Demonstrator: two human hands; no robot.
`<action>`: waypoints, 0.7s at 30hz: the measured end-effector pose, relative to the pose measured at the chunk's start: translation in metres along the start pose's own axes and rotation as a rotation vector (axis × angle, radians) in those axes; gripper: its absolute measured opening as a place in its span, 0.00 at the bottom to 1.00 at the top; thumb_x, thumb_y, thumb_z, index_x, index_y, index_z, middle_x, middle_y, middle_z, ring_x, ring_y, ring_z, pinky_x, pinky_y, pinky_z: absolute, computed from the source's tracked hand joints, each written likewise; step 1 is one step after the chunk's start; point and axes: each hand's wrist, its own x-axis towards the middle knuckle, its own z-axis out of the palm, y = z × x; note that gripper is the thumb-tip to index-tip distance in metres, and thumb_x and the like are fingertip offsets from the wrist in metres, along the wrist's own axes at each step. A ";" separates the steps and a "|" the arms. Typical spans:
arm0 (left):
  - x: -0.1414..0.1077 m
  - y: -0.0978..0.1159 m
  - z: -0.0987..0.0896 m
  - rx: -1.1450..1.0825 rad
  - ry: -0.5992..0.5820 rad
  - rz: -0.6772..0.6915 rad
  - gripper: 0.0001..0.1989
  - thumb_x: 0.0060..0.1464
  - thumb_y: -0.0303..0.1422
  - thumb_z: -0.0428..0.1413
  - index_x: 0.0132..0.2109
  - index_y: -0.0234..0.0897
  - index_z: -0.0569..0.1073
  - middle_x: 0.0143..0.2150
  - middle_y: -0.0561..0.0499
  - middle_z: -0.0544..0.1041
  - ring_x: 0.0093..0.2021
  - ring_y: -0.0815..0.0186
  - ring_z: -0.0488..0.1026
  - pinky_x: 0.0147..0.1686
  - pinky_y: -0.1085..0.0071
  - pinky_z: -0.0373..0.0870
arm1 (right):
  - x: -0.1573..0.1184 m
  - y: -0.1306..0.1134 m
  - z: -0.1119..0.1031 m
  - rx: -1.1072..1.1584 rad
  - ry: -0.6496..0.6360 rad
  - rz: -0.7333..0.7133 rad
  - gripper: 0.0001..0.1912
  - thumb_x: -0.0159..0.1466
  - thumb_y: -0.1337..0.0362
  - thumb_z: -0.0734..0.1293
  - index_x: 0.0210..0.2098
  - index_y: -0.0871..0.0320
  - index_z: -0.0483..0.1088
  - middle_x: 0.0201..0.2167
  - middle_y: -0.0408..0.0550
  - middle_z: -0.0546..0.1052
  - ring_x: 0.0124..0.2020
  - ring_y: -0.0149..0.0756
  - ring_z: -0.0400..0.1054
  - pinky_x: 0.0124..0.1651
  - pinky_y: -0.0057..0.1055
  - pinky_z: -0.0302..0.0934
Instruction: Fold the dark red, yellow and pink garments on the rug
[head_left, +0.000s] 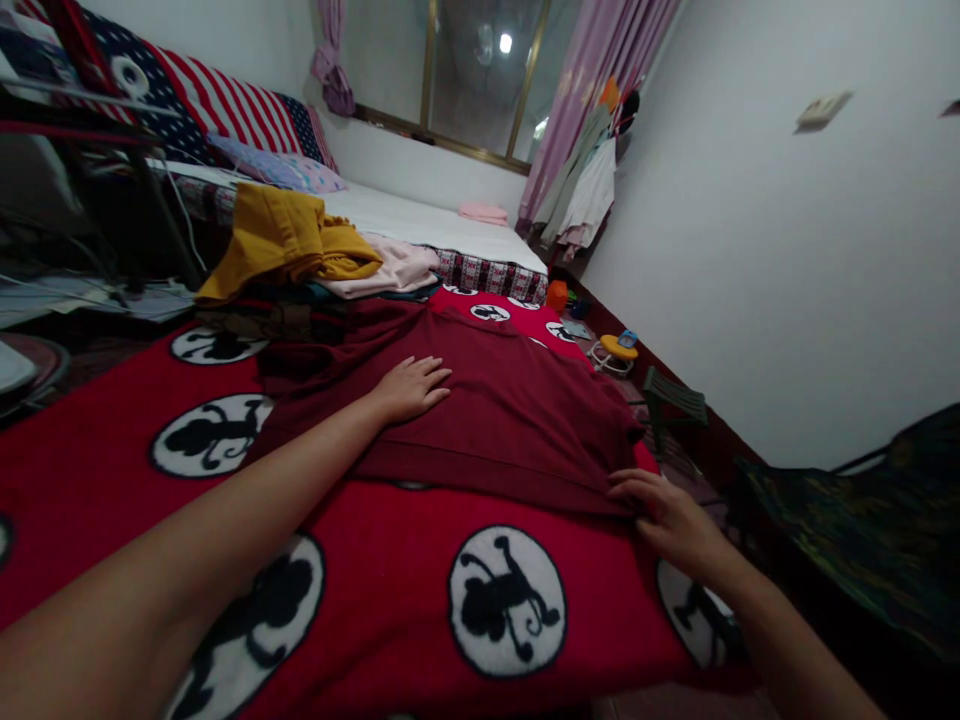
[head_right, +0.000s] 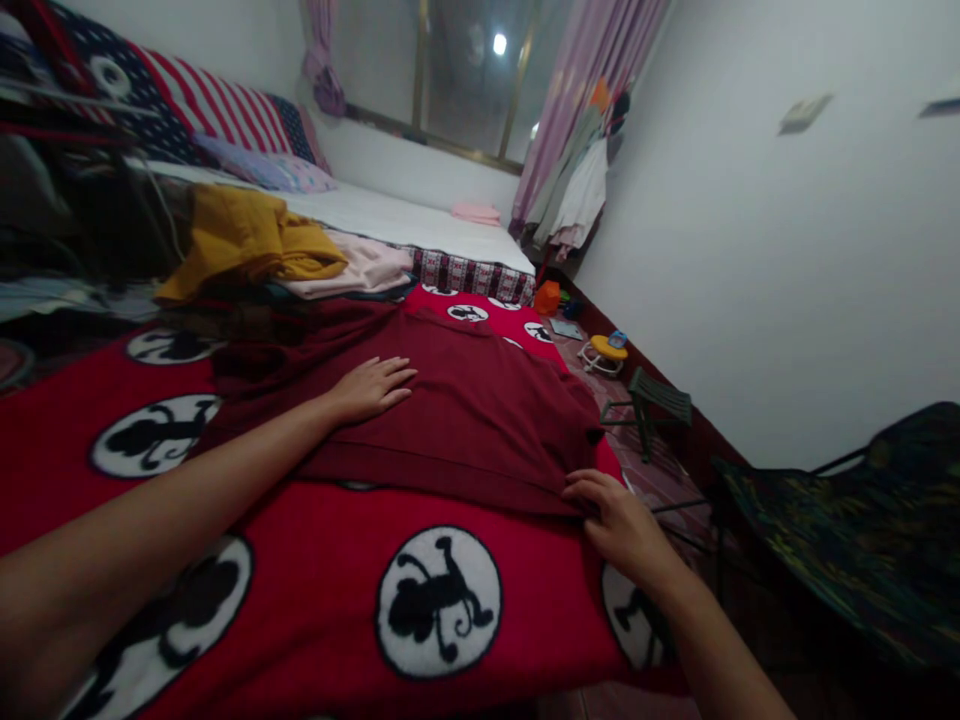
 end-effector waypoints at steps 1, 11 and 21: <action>0.000 0.001 -0.001 -0.008 -0.009 -0.007 0.27 0.66 0.45 0.40 0.66 0.38 0.61 0.69 0.43 0.57 0.69 0.56 0.53 0.66 0.55 0.46 | -0.002 -0.002 -0.002 -0.033 -0.084 0.001 0.26 0.45 0.75 0.58 0.39 0.55 0.77 0.50 0.50 0.76 0.51 0.42 0.71 0.56 0.41 0.65; -0.079 -0.006 -0.051 -0.188 -0.368 0.083 0.32 0.64 0.48 0.43 0.70 0.41 0.50 0.73 0.43 0.39 0.72 0.53 0.34 0.67 0.51 0.40 | -0.010 0.007 0.032 -0.313 -0.030 -0.121 0.32 0.47 0.80 0.54 0.48 0.59 0.72 0.55 0.53 0.74 0.54 0.41 0.70 0.56 0.39 0.67; -0.186 -0.056 -0.108 -0.084 -0.264 0.137 0.35 0.48 0.23 0.54 0.64 0.47 0.64 0.66 0.49 0.63 0.62 0.59 0.64 0.61 0.65 0.61 | -0.001 0.018 0.038 -0.313 0.110 -0.191 0.23 0.54 0.73 0.56 0.46 0.56 0.72 0.48 0.51 0.77 0.46 0.43 0.74 0.47 0.39 0.71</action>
